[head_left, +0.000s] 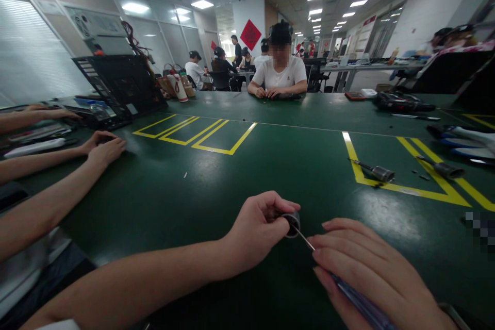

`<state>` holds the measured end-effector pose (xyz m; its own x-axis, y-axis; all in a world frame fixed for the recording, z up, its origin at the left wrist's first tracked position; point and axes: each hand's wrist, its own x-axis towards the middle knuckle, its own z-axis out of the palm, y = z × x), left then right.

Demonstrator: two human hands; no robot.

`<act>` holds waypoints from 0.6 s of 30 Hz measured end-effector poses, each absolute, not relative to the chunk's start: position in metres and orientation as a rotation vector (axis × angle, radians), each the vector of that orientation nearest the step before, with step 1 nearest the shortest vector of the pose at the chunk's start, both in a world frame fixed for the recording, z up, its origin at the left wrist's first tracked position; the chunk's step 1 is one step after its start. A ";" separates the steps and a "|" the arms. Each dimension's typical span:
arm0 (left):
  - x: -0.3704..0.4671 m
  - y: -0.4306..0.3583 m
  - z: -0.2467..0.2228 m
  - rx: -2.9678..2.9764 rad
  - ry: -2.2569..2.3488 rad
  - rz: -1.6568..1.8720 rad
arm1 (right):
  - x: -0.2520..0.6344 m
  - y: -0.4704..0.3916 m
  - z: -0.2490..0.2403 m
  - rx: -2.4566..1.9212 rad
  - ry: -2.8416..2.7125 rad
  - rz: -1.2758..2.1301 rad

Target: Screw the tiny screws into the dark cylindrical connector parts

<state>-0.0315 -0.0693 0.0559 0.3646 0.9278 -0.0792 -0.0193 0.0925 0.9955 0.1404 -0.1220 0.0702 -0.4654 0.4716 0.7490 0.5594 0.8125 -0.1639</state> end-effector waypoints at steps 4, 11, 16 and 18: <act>-0.030 -0.066 0.052 1.274 0.969 0.900 | 0.137 -0.122 0.070 -0.795 -2.101 -0.162; -0.029 -0.064 0.054 1.232 0.953 0.889 | 0.143 -0.119 0.063 -0.782 -2.127 -0.169; -0.033 -0.054 0.045 1.251 0.831 0.841 | 0.154 -0.120 0.057 -0.875 -1.990 -0.054; -0.034 -0.045 0.039 1.330 0.785 0.878 | 0.157 -0.119 0.057 -0.956 -1.895 0.050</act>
